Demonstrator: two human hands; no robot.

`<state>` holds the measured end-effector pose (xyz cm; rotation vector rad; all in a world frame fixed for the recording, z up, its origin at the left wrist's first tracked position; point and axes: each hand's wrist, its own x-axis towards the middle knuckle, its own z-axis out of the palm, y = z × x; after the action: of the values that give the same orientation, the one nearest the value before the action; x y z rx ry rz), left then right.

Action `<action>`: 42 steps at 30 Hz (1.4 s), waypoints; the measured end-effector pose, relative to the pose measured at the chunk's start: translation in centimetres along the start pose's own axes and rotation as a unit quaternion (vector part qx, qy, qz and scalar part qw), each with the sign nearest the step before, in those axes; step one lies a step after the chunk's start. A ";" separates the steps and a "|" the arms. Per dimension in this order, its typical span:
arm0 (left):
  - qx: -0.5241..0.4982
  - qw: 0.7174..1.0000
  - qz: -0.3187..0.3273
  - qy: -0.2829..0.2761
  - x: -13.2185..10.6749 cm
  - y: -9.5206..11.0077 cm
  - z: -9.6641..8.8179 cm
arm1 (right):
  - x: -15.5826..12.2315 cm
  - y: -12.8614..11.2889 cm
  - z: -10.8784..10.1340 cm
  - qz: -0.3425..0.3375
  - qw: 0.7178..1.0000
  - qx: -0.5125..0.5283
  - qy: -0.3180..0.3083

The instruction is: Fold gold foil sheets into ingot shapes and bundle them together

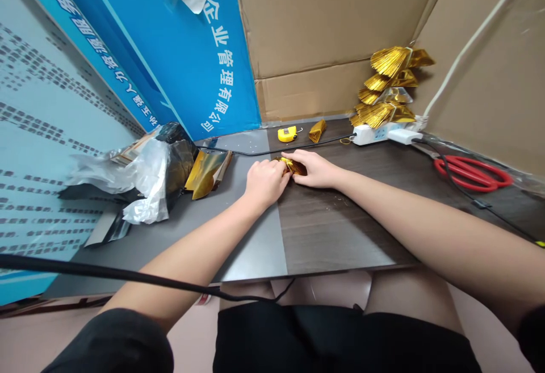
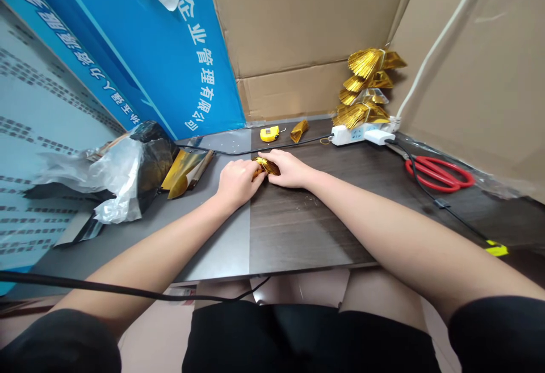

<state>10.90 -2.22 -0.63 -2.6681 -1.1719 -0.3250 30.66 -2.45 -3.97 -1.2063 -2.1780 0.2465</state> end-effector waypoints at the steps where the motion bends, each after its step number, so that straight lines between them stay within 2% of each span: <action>1: -0.002 1.000 0.007 0.001 0.0 0.0 0.0 | 0.0 0.0 0.0 0.003 1.000 -0.002 0.001; 7: -0.031 0.999 0.022 -0.004 -0.5 -0.7 -0.3 | -0.1 -0.2 -0.3 0.016 1.000 -0.010 0.006; 13: -0.087 0.995 -0.045 0.010 -0.4 -1.8 0.0 | -0.1 -0.3 -0.3 0.024 1.000 -0.012 0.008; 18: -0.111 0.990 -0.083 0.014 0.0 -1.2 -0.1 | 0.0 -0.3 -0.1 0.024 1.000 -0.011 0.012; 25: -0.133 0.986 -0.098 0.013 0.1 -1.0 -0.3 | 0.0 -0.3 -0.1 0.023 1.000 -0.008 0.007; 34: -0.096 0.991 -0.076 0.045 0.3 -0.4 0.3 | 0.3 -1.1 0.3 0.013 1.000 -0.008 0.011; 42: -0.135 0.988 -0.030 0.068 -0.4 -1.5 -0.2 | -0.1 -0.4 0.1 0.015 1.000 -0.012 0.006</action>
<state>9.52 -1.52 -0.43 -2.7836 -1.2466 -0.7115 30.37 -2.77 -3.87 -1.2526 -2.1588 0.2253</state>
